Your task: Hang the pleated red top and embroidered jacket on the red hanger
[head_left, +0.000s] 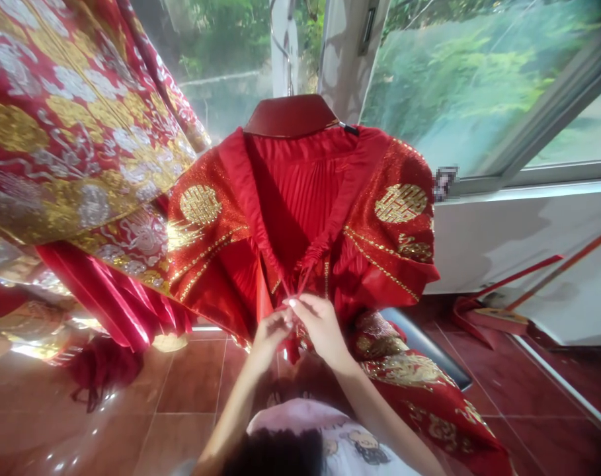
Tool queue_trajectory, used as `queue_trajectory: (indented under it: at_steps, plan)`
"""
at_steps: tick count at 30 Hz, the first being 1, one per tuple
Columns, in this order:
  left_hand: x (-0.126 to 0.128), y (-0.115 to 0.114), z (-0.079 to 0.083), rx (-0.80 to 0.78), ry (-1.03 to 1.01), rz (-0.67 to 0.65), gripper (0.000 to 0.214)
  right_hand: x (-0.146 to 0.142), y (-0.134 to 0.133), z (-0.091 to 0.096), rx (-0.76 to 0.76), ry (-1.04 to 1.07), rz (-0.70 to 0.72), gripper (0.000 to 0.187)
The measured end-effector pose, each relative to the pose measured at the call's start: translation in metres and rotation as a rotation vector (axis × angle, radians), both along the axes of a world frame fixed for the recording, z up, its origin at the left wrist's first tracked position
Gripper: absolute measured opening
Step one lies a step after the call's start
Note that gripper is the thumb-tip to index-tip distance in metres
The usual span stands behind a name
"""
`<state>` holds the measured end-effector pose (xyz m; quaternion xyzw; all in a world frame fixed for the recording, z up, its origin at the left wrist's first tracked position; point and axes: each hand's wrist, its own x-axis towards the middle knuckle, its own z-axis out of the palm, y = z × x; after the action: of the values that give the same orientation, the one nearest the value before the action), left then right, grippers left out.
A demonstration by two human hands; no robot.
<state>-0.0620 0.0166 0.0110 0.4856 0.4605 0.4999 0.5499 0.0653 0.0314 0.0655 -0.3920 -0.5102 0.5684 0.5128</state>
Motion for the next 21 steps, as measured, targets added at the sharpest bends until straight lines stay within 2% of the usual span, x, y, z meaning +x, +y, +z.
queue_trajectory:
  at_steps: [2,4,6,10,12,14,17,19,21]
  plan:
    - [-0.010,0.001,0.000,-0.001,-0.061,0.078,0.036,-0.001,-0.002,-0.004,0.034,-0.029,-0.033,0.027]
    - [-0.016,0.002,0.005,0.083,-0.040,0.224,0.035,-0.004,-0.003,-0.009,0.079,-0.083,-0.060,0.026]
    - [-0.018,0.002,0.016,0.238,0.112,0.332,0.030,-0.008,-0.005,-0.014,0.158,-0.165,-0.114,0.028]
    - [-0.011,0.006,0.045,0.634,0.519,0.388,0.018,-0.016,-0.008,-0.021,0.374,-0.364,-0.240,0.029]
    - [-0.006,0.011,0.055,0.727,0.635,0.436,0.012,-0.018,-0.009,-0.022,0.461,-0.438,-0.278,0.028]
    - [0.000,0.017,0.060,0.702,0.646,0.513,0.003,-0.019,-0.009,-0.023,0.518,-0.485,-0.306,0.028]
    - [0.007,0.023,0.061,0.519,0.483,0.611,0.017,-0.019,-0.008,-0.023,0.562,-0.527,-0.325,0.028]
    - [0.011,0.027,0.059,0.377,0.262,0.523,0.022,-0.019,-0.008,-0.024,0.574,-0.547,-0.323,0.028]
    - [0.010,0.030,0.056,0.243,0.004,0.356,0.022,-0.019,-0.007,-0.024,0.577,-0.556,-0.320,0.028]
